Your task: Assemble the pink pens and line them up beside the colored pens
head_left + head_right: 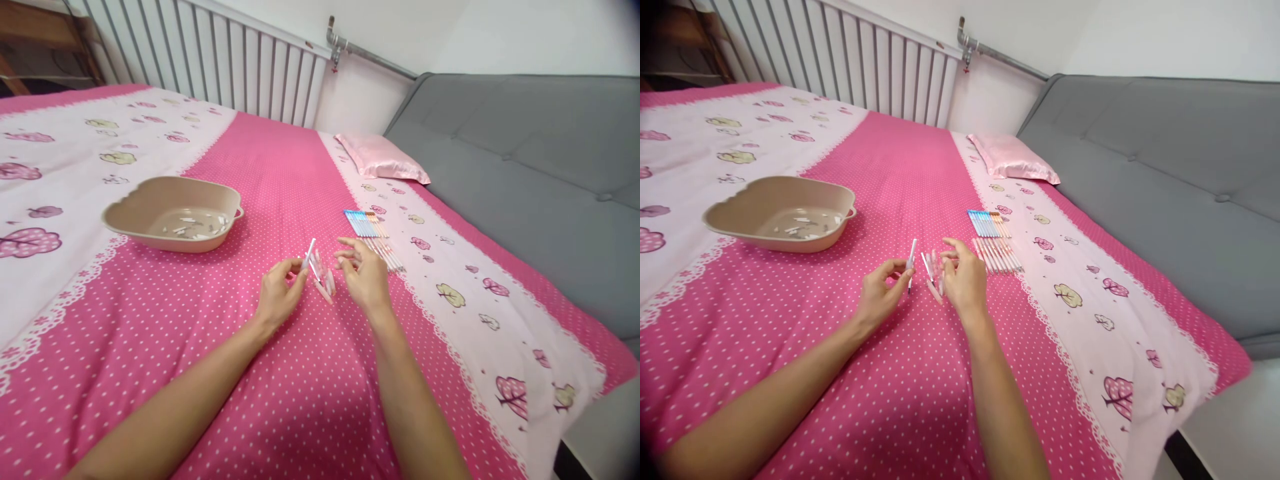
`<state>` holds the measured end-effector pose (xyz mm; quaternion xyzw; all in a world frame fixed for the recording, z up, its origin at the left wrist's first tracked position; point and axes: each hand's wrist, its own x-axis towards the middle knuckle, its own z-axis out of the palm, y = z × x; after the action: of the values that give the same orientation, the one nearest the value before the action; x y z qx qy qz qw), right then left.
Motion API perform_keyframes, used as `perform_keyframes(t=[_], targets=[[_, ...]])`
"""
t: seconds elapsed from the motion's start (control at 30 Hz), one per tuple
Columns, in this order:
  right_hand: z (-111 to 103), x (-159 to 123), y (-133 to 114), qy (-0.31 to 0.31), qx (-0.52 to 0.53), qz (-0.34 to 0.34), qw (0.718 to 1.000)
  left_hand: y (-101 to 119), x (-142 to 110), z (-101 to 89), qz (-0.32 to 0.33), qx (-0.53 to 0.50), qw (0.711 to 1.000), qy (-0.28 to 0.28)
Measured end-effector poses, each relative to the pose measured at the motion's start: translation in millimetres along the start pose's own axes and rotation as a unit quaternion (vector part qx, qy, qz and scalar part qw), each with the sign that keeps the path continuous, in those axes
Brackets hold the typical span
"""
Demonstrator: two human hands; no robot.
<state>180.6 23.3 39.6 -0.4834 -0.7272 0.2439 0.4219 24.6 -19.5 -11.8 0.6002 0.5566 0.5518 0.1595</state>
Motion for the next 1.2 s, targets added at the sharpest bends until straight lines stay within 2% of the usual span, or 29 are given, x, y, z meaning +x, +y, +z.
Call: perform_keyframes(t=[0.13, 0.27, 0.4, 0.57, 0.87, 1.07, 1.2], targets=[[5, 2, 21, -0.055, -0.143, 0.056, 0.987, 2, 1, -1.8, -0.053, 0.0, 0.999, 0.009], [18, -1, 40, -0.084, -0.177, 0.065, 0.978, 3, 1, -2.2, -0.064, -0.002, 0.998, 0.01], [32, -4, 50, -0.113, -0.185, 0.026, 0.976, 2, 1, -2.0, -0.064, -0.003, 0.998, 0.013], [45, -9, 50, -0.149, -0.198, -0.045, 0.968, 1, 1, -1.4, -0.063, -0.008, 0.998, 0.013], [45, -11, 47, -0.09, -0.245, -0.025, 0.965, 0, 1, -0.8, -0.071, -0.01, 0.997, 0.009], [43, -10, 46, -0.036, -0.247, 0.031, 0.968, 0, 1, -0.9, -0.066, -0.013, 0.998, 0.01], [40, -9, 45, -0.033, -0.236, 0.067, 0.969, 1, 1, -1.6, -0.077, -0.014, 0.997, 0.004]])
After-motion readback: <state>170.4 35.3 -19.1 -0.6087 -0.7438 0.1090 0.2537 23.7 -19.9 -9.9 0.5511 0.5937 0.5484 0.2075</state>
